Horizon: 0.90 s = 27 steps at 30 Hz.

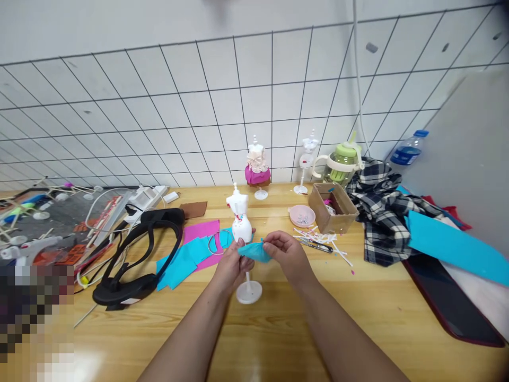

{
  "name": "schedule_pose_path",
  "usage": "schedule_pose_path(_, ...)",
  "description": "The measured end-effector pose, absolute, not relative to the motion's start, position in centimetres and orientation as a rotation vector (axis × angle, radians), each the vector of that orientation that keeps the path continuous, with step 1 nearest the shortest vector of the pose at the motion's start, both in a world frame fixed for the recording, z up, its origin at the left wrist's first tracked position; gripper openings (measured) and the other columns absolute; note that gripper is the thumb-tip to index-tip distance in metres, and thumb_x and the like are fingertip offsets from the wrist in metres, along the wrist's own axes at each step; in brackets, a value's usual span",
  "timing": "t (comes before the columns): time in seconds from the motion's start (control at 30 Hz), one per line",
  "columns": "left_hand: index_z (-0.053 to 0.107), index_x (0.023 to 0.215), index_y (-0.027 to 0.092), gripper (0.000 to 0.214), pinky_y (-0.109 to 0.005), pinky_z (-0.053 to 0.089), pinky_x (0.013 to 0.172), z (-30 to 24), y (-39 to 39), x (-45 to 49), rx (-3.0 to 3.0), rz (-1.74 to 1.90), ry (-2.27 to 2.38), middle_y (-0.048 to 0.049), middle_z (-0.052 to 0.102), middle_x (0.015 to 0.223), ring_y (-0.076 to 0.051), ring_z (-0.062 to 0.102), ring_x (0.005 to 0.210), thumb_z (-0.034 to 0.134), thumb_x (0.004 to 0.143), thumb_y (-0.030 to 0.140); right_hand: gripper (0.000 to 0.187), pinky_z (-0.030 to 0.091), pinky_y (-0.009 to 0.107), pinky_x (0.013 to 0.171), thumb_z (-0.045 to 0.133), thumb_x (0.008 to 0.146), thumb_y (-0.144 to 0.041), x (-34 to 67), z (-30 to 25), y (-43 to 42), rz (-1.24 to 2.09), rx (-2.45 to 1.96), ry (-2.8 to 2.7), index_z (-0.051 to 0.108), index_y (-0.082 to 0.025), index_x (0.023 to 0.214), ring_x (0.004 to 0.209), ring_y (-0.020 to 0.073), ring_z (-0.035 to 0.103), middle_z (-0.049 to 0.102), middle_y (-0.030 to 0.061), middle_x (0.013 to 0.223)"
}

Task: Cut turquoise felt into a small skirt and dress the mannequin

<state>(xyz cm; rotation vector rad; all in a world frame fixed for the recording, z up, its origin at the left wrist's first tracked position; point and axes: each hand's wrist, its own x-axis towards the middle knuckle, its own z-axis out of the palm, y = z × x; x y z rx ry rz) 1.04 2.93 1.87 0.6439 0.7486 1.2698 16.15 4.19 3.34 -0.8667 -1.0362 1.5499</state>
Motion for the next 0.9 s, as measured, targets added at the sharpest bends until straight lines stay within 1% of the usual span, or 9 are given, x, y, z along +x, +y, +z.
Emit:
schedule_pose_path(0.1,0.062,0.101,0.018,0.040,-0.013,0.020,0.037,1.2,2.2,0.9,0.521,1.108,0.699,0.0111,0.031,0.042,-0.004,0.018,0.036,0.068,0.082,0.053,0.025,0.047,0.025,0.062,0.083,0.064,-0.038,16.6,2.2,3.6,1.569,-0.869,-1.029,0.069,-0.021,0.076,0.066,0.0128,0.057,0.066,-0.0001,0.071)
schedule_pose_path(0.17,0.062,0.096,0.018,0.040,-0.013,0.020,0.035,1.3,2.1,0.7,0.434,1.022,0.658,0.0103,0.033,0.044,-0.003,0.019,0.034,0.065,0.083,0.055,0.027,0.047,0.026,0.062,0.085,0.062,-0.039,16.8,2.5,3.1,1.599,-0.828,-1.015,0.069,-0.021,0.074,0.066,0.0132,0.058,0.066,0.0004,0.071)
schedule_pose_path(0.3,0.061,0.098,0.015,0.045,-0.014,0.027,0.034,1.8,2.3,0.4,0.375,0.894,0.638,0.0009,0.056,0.063,-0.006,0.042,0.040,0.064,0.082,0.057,0.028,0.050,0.028,0.063,0.087,0.059,-0.038,16.5,3.6,2.2,1.676,-0.763,-0.994,0.069,-0.021,0.072,0.067,0.0145,0.060,0.068,0.0012,0.073)
schedule_pose_path(0.37,0.061,0.100,0.016,0.049,-0.015,0.029,0.034,1.9,2.4,0.4,0.392,0.926,0.631,-0.0010,0.058,0.067,-0.008,0.047,0.043,0.061,0.082,0.062,0.026,0.051,0.029,0.064,0.087,0.059,-0.037,16.2,3.7,1.9,1.672,-0.777,-0.984,0.070,-0.021,0.072,0.068,0.0152,0.061,0.069,0.0016,0.074)
schedule_pose_path(0.5,0.059,0.091,0.017,0.047,-0.016,0.025,0.032,1.7,2.4,0.2,0.406,0.982,0.608,0.0018,0.054,0.062,-0.006,0.038,0.037,0.057,0.084,0.064,0.023,0.052,0.029,0.064,0.085,0.061,-0.037,15.8,3.3,1.7,1.631,-0.829,-0.956,0.072,-0.023,0.074,0.069,0.0154,0.062,0.071,0.0018,0.076)
schedule_pose_path(0.6,0.059,0.085,0.016,0.059,-0.017,0.025,0.033,1.8,2.4,0.0,0.349,0.846,0.586,0.0021,0.049,0.056,-0.006,0.033,0.036,0.050,0.080,0.074,0.019,0.051,0.029,0.065,0.084,0.063,-0.035,15.8,3.1,1.8,1.604,-0.851,-0.946,0.073,-0.023,0.074,0.070,0.0151,0.062,0.071,0.0013,0.077)
schedule_pose_path(0.7,0.059,0.081,0.016,0.067,-0.016,0.023,0.036,2.0,2.1,0.2,0.306,0.836,0.612,0.0051,0.040,0.049,-0.005,0.027,0.036,0.048,0.075,0.082,0.018,0.051,0.029,0.066,0.082,0.065,-0.034,15.8,3.1,1.6,1.570,-0.869,-0.965,0.073,-0.023,0.076,0.070,0.0153,0.061,0.071,0.0011,0.076)
schedule_pose_path(0.83,0.050,0.069,0.017,0.063,-0.015,0.013,0.033,2.2,1.7,1.1,0.286,0.800,0.658,0.0080,0.032,0.045,-0.003,0.017,0.035,0.051,0.075,0.080,0.020,0.049,0.028,0.064,0.082,0.066,-0.034,15.6,3.4,1.3,1.570,-0.855,-0.990,0.072,-0.022,0.078,0.069,0.0145,0.061,0.070,0.0008,0.075)
schedule_pose_path(0.9,0.049,0.068,0.018,0.060,-0.014,0.013,0.032,2.3,1.6,1.4,0.251,0.797,0.648,0.0085,0.031,0.044,-0.003,0.018,0.034,0.053,0.077,0.076,0.020,0.049,0.027,0.063,0.083,0.065,-0.034,15.6,3.5,1.3,1.553,-0.878,-0.964,0.072,-0.022,0.078,0.067,0.0137,0.060,0.070,0.0001,0.073)
